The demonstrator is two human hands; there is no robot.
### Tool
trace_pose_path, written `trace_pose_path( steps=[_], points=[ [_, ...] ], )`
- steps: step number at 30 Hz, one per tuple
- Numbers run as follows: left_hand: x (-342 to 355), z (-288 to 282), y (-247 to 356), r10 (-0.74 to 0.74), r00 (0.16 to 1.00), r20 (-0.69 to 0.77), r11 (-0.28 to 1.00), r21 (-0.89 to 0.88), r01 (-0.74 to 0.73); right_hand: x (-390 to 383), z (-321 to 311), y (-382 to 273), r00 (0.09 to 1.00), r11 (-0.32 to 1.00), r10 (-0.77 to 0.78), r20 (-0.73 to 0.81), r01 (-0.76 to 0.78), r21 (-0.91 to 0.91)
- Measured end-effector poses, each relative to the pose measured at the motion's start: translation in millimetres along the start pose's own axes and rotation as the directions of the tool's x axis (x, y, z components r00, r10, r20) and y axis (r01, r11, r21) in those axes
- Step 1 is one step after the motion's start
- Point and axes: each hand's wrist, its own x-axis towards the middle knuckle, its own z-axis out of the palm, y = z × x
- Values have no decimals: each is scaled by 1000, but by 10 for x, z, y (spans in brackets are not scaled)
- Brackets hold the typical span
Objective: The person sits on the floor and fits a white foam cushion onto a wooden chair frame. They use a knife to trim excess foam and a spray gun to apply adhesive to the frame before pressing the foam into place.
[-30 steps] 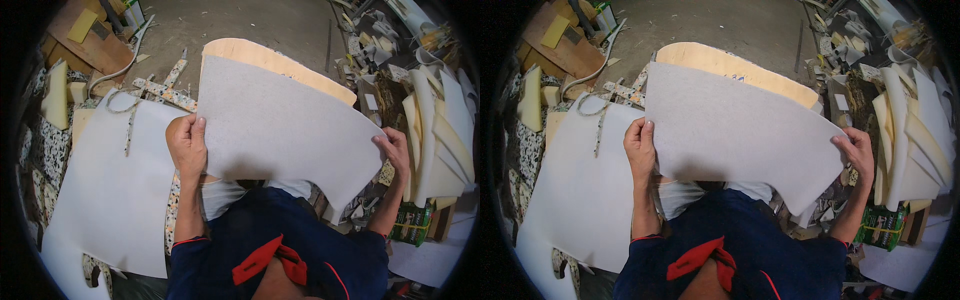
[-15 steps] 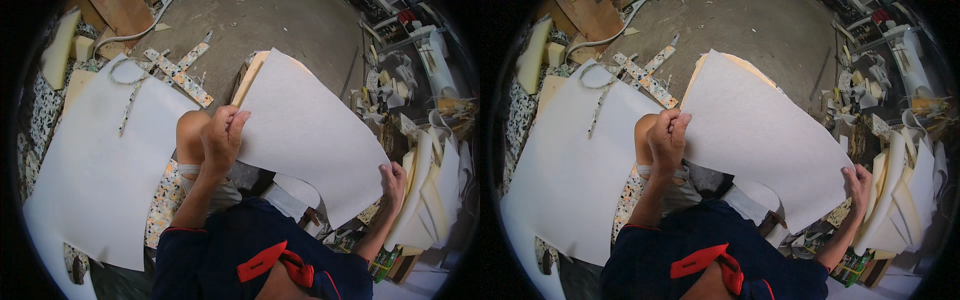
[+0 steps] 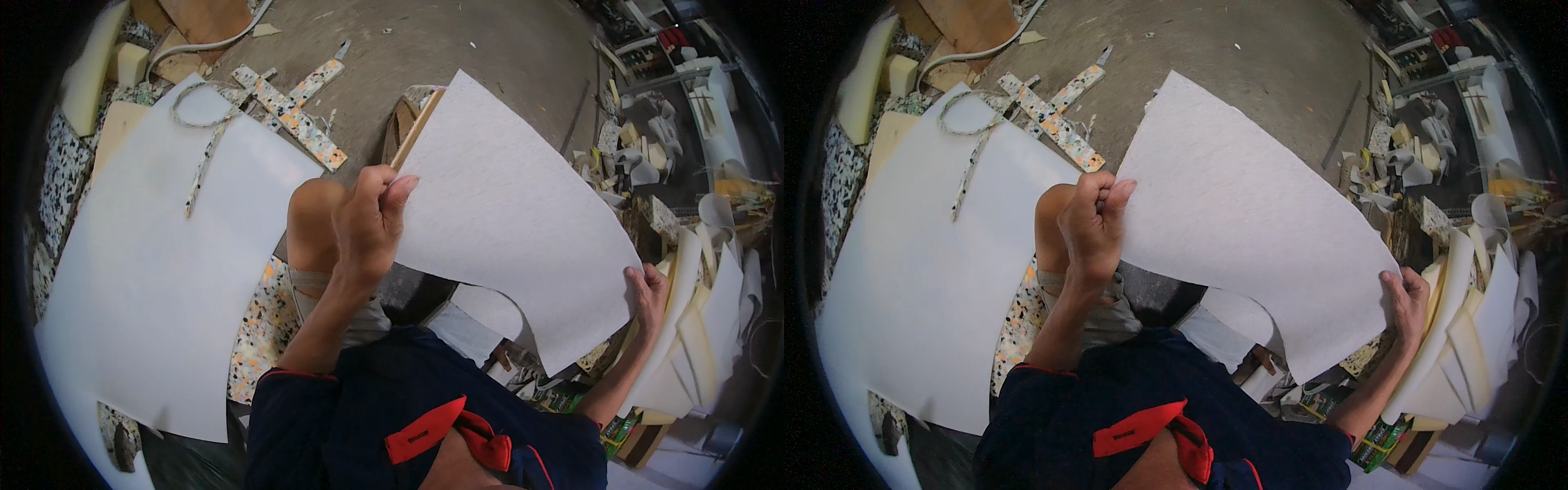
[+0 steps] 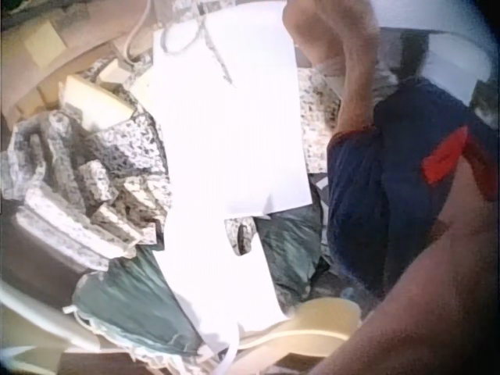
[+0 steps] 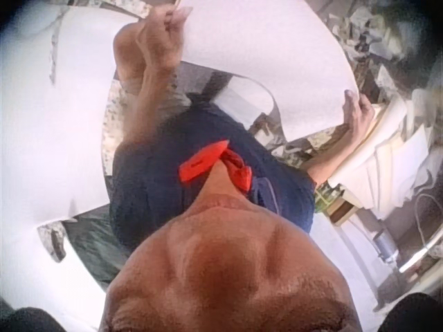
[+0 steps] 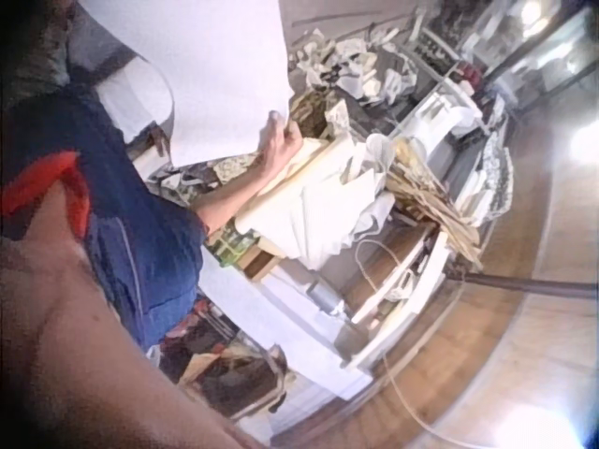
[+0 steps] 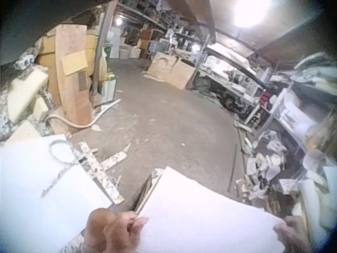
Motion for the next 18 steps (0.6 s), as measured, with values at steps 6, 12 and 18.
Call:
trace_pose_path(
  steps=[6, 12, 18],
  points=[
    [34, 56, 22, -26, 999, -29, 997, 76, 28, 68, -12, -30, 1000, 1000, 25, -19, -24, 15],
    [82, 60, 75, -166, 985, 37, 975, 157, 159, 128, 21, -77, 999, 998, -25, -20, 26, 51],
    [120, 50, 96, -106, 993, 52, 983, 158, 97, 140, 6, -123, 1000, 1000, -12, -23, 12, -20]
  ],
)
